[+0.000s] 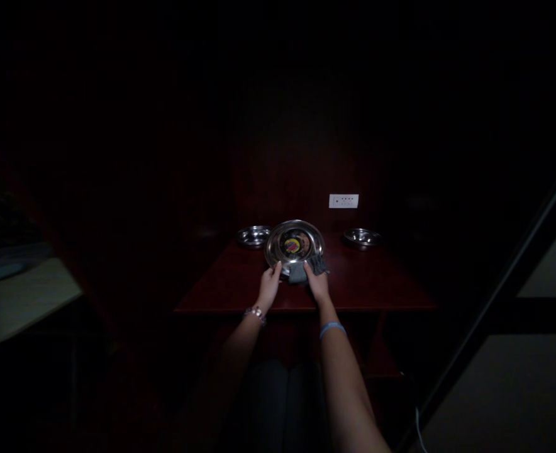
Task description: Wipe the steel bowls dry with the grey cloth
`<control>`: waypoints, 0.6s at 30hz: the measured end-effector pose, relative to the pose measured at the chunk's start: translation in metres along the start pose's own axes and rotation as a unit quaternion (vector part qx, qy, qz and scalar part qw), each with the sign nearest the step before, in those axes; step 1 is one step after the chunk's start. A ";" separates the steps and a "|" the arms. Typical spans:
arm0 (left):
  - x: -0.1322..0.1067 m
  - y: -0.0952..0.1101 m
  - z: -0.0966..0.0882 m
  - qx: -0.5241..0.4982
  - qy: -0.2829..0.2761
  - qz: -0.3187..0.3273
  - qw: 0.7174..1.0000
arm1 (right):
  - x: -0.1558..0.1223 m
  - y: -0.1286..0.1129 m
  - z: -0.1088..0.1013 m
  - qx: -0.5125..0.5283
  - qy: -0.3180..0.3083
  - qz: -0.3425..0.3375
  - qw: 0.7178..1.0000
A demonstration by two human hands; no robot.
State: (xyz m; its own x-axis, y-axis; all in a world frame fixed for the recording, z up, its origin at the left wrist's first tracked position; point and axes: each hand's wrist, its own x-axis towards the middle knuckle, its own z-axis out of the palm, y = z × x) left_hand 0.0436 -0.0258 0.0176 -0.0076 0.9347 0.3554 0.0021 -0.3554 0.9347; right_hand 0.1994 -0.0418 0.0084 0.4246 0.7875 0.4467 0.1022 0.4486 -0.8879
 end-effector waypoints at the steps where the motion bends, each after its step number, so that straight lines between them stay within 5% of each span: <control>1: 0.000 0.000 0.000 0.000 -0.001 0.000 1.000 | 0.000 0.000 0.000 0.000 0.001 0.004 1.000; 18: -0.001 0.000 0.002 0.037 -0.014 -0.015 0.999 | 0.001 0.003 0.000 0.012 0.005 0.011 1.000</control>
State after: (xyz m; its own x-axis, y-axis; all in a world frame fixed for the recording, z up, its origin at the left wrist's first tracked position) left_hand 0.0460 -0.0268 0.0170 0.0188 0.9451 0.3264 0.0757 -0.3268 0.9420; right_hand 0.2006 -0.0394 0.0059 0.4355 0.7929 0.4263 0.0718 0.4414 -0.8944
